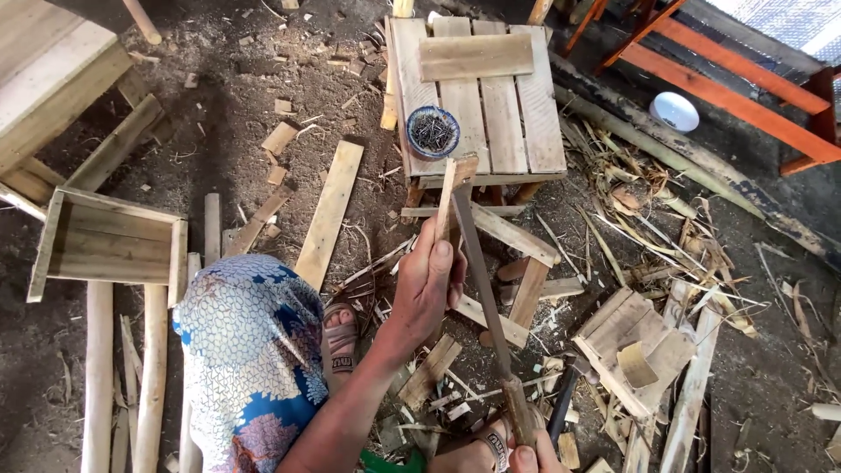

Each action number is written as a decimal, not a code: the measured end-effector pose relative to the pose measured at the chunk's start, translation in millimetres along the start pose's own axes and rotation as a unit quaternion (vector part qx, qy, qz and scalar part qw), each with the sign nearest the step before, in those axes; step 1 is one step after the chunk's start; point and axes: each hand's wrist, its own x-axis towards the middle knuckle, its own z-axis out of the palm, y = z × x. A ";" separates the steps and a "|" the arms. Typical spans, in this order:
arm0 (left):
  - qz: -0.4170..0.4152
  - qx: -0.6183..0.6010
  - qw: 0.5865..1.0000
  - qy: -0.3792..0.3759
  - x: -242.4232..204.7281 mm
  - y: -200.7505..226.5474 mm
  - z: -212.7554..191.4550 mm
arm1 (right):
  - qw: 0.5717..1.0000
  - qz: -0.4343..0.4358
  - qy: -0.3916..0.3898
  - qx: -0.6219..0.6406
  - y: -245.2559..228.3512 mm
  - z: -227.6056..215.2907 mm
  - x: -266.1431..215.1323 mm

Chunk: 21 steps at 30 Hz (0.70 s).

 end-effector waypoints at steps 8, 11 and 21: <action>0.063 0.119 0.990 0.037 -3.3 -24.1 -0.3 | 0.998 -0.042 -0.002 -0.047 -43.5 6.8 -1.7; 0.059 0.134 0.988 0.057 -2.4 -28.1 1.3 | 0.942 -0.122 -0.204 0.238 -31.8 21.1 -2.9; -0.066 -0.103 0.991 -0.055 -7.0 -17.1 4.5 | 0.946 -0.004 -0.104 0.307 11.3 18.0 -4.3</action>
